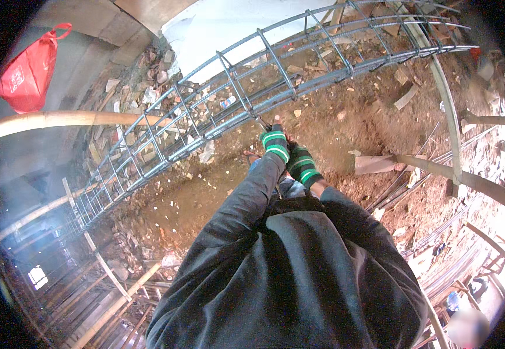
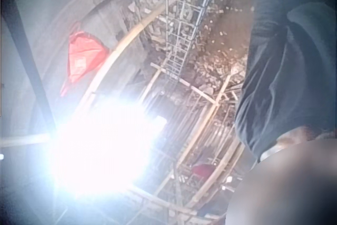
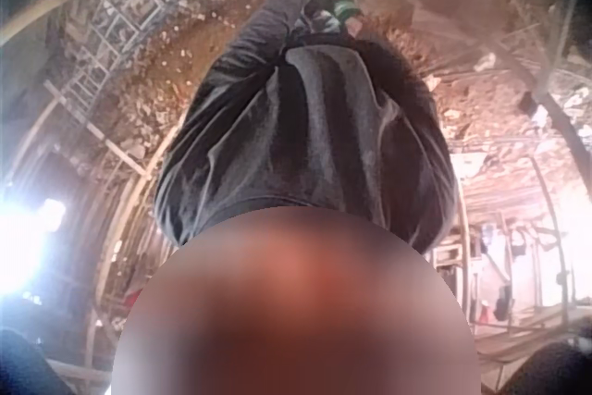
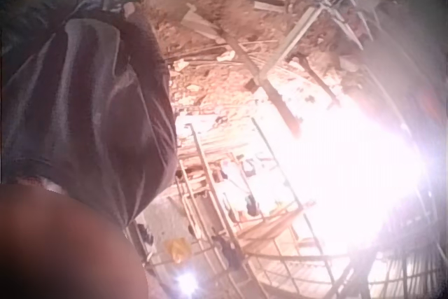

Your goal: The person assembles a rebar cage on a construction site by hand, repeatedly bending and tying rebar segments together. The person moves around the cage, adjusting and securing the structure while other workers are visible in the background.

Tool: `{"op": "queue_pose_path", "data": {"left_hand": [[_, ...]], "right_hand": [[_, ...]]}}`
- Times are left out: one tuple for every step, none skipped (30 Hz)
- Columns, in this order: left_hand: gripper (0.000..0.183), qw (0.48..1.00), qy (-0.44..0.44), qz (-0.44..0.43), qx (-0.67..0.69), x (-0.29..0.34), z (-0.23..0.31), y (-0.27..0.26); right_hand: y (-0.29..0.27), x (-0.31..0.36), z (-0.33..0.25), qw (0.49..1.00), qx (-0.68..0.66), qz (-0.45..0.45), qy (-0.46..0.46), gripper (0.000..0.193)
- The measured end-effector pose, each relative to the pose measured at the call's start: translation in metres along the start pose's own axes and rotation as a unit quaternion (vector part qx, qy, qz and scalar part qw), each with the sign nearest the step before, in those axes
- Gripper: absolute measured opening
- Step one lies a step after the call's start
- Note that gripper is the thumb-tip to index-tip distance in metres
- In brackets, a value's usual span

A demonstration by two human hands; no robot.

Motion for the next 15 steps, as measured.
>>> {"op": "queue_pose_path", "data": {"left_hand": [[0.045, 0.999, 0.010, 0.005, -0.036, 0.001, 0.003, -0.003], [0.045, 0.997, 0.011, 0.002, -0.072, 0.002, 0.004, -0.006], [0.042, 0.994, -0.004, 0.008, -0.105, 0.000, 0.007, -0.012], [0.041, 0.991, -0.018, -0.006, -0.131, -0.001, 0.010, -0.017], [0.042, 0.988, -0.038, -0.033, -0.149, -0.003, 0.012, -0.021], [0.042, 0.983, -0.054, -0.048, -0.171, -0.005, 0.014, -0.026], [0.045, 0.982, -0.098, -0.107, -0.118, -0.003, 0.007, -0.023], [0.048, 0.974, -0.110, -0.194, -0.050, 0.000, 0.008, -0.016], [0.045, 0.969, -0.118, -0.217, -0.025, -0.002, 0.006, -0.011], [0.043, 0.958, -0.126, -0.258, 0.002, -0.002, 0.007, -0.005], [0.041, 0.963, -0.135, -0.233, 0.007, -0.005, 0.009, -0.011], [0.040, 0.961, -0.150, -0.231, 0.010, -0.006, 0.007, -0.011], [0.040, 0.966, -0.155, -0.204, 0.014, -0.009, 0.007, -0.014], [0.040, 0.972, -0.131, -0.196, 0.004, -0.011, 0.010, -0.013], [0.041, 0.982, -0.098, -0.159, -0.003, -0.012, 0.010, -0.015]], "right_hand": [[0.000, 0.000, -0.003, 0.998, 0.005, 0.031, -0.051, 0.040], [0.014, -0.002, 0.007, 0.999, 0.003, -0.030, -0.023, 0.036], [0.026, -0.004, 0.014, 0.996, -0.002, -0.086, -0.014, 0.032], [0.041, -0.002, 0.020, 0.987, 0.004, -0.158, 0.011, 0.028], [0.040, 0.003, 0.013, 0.986, -0.010, -0.162, -0.046, 0.027], [0.046, 0.007, 0.007, 0.975, 0.038, -0.200, -0.087, 0.027], [0.046, 0.013, 0.000, 0.967, 0.014, -0.224, -0.117, 0.028], [0.051, 0.019, 0.005, 0.939, -0.173, -0.297, -0.009, 0.029], [0.057, 0.029, 0.002, 0.861, -0.349, -0.356, 0.098, 0.031], [0.059, 0.038, -0.007, 0.739, -0.507, -0.396, 0.200, 0.033], [0.057, 0.047, -0.023, 0.568, -0.645, -0.429, 0.279, 0.035], [0.049, 0.040, -0.020, 0.660, -0.578, -0.406, 0.255, 0.034], [0.039, 0.032, -0.021, 0.735, -0.511, -0.391, 0.216, 0.033], [0.032, 0.028, -0.022, 0.798, -0.437, -0.373, 0.179, 0.032], [0.023, 0.022, -0.007, 0.896, -0.184, -0.371, 0.158, 0.033]]}}
Point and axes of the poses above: each hand's wrist, its own x-axis away from the middle knuckle, its own y-axis out of the palm, z = x × y, the point moved 8 cm from there along -x, towards the middle knuckle, and after that the axes turned 9 degrees about x, right-handed, at the moved point
